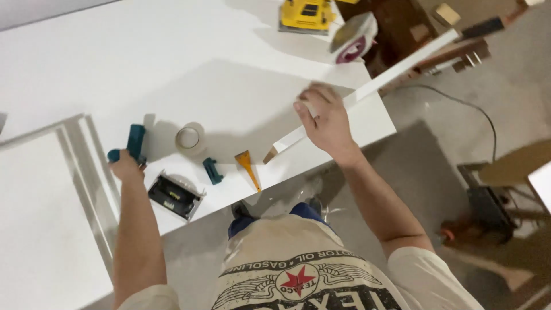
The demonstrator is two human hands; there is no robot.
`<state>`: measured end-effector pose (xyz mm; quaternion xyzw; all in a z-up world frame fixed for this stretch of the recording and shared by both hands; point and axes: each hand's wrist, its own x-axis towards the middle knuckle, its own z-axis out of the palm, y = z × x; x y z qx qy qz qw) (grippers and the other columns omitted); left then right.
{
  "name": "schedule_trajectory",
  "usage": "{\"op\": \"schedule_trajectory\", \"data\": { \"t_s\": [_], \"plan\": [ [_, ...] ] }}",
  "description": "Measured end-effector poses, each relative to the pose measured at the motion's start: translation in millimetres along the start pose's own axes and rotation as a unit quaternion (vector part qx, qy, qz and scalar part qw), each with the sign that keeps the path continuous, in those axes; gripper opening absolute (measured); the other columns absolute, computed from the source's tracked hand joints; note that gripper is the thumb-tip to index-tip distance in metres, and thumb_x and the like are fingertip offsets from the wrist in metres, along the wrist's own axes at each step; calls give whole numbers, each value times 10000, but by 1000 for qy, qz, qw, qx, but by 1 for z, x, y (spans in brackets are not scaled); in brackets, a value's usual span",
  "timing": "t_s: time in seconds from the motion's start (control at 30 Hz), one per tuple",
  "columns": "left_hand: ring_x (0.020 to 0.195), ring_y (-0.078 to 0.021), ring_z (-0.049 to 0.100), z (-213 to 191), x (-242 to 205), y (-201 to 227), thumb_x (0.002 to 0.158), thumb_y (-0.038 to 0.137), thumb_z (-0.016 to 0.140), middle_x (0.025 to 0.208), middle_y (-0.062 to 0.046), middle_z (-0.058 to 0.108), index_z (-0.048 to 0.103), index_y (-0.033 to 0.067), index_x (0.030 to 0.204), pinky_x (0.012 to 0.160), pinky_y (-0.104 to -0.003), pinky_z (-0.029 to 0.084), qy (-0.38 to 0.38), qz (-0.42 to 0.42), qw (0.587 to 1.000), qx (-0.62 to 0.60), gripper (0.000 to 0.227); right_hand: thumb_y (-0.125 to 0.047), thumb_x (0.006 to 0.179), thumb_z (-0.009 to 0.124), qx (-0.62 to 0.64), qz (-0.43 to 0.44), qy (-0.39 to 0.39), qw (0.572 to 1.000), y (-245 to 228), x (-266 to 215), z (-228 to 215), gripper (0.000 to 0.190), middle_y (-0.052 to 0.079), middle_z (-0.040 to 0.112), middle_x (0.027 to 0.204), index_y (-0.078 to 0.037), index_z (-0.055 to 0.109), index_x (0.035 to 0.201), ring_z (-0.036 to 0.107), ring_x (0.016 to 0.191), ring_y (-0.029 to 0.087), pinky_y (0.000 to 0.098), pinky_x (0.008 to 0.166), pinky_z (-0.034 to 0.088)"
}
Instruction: The person applies edge banding to a white board, using an iron to adhere the strip and a wooden block to press it down. They then use a blue edge trimmer and a yellow scraper to remove excess material and smooth the edges.
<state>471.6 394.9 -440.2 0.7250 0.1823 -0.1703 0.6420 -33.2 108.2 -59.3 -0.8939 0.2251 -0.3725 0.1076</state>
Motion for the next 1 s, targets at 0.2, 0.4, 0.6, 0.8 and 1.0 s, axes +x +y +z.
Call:
{"op": "schedule_trajectory", "data": {
  "t_s": [0.2, 0.4, 0.6, 0.8, 1.0],
  "plan": [
    [1146, -298, 663, 7, -70, 99, 935, 373, 602, 1358, -77, 622, 505, 225, 1434, 793, -396, 746, -28, -36, 995, 89, 530, -416, 1014, 834, -2, 513, 122, 850, 46, -57, -27, 1188, 167, -131, 1723, -59, -127, 1615, -76, 1611, 353, 524, 1289, 195],
    [1449, -434, 370, 6, 38, 64, 908, 617, 507, 1497, -63, 446, 193, 376, 1554, 1077, -380, 388, -250, -145, 955, 65, 758, -427, 924, 655, 184, 698, 205, 661, -8, -65, -82, 574, 22, 682, 1302, -137, 549, 1409, 688, 1119, 231, 395, 852, 537],
    [1580, -380, 196, 18, -106, 105, 1181, 334, 719, 1688, -214, 137, 120, 4, 1622, 1294, -433, 180, -19, 302, 841, 448, 814, -228, 934, 683, 175, 772, 280, 543, 26, -202, -82, 482, 104, 675, 1322, -77, 585, 1382, 696, 1140, 315, 441, 935, 612],
    [1086, -289, 706, 56, -196, -26, 875, 159, 744, 1091, -77, 745, 792, 149, 1101, 1010, -412, 532, -377, 690, 514, 343, 231, -243, 952, 812, 302, 709, 387, 507, 100, -371, 3, 656, 200, 571, 1465, -139, 480, 1508, 538, 1366, 429, 649, 1081, 460],
    [1518, -243, 360, 76, -292, -74, 1033, 489, 507, 1611, 16, 433, 521, 404, 1483, 1268, -475, 268, -532, 565, 227, 588, 458, -213, 998, 755, 409, 662, 395, 488, 99, -366, 51, 751, 239, 448, 1564, -100, 316, 1597, 427, 1448, 445, 627, 1205, 355]
  ]
}}
